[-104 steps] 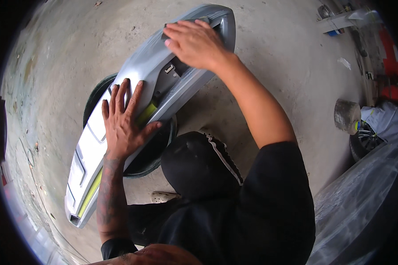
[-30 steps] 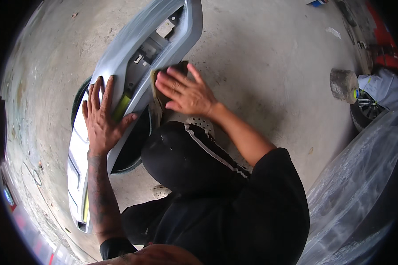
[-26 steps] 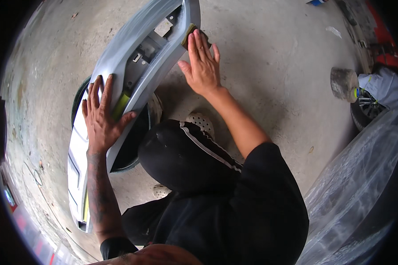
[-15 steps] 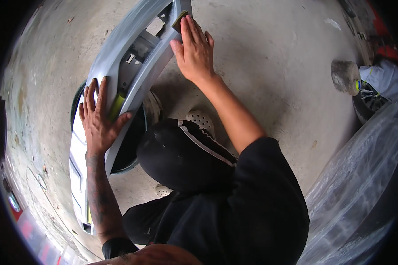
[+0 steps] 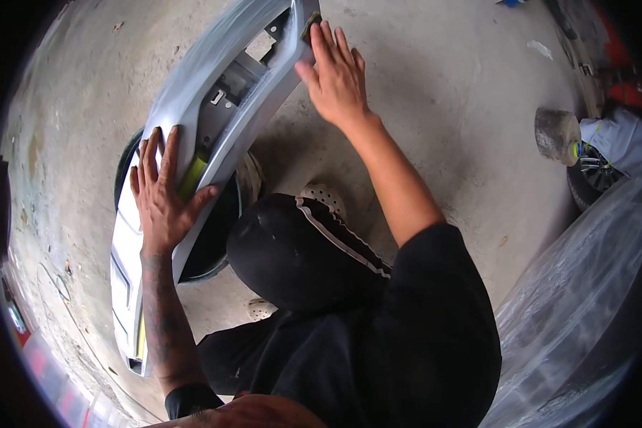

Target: The person sands a car bumper part with sandpaper, wrings out a cloth retrieved from a bucket, and sands the edges of the part.

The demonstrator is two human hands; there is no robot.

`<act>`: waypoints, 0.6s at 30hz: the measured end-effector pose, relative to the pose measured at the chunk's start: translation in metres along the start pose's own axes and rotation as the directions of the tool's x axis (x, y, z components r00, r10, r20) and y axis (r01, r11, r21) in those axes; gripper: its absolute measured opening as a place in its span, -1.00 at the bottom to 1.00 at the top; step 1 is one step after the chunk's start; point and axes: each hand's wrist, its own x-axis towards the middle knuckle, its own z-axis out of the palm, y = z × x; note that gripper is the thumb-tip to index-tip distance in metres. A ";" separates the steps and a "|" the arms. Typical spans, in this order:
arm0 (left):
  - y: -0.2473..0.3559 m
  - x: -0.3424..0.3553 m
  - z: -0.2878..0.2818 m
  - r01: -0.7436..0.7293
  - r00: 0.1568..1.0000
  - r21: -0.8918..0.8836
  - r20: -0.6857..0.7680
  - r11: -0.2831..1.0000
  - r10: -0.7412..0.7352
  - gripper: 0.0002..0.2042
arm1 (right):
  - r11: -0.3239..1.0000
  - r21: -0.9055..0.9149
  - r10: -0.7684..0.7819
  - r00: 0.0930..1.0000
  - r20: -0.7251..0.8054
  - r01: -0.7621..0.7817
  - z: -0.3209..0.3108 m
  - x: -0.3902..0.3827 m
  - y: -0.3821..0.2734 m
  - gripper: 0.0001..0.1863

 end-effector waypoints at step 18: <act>0.005 0.003 -0.005 -0.038 0.999 -0.043 -0.023 0.998 0.037 0.08 | 0.918 -0.312 -0.239 0.969 0.057 0.245 -0.033 0.005 -0.005 -0.36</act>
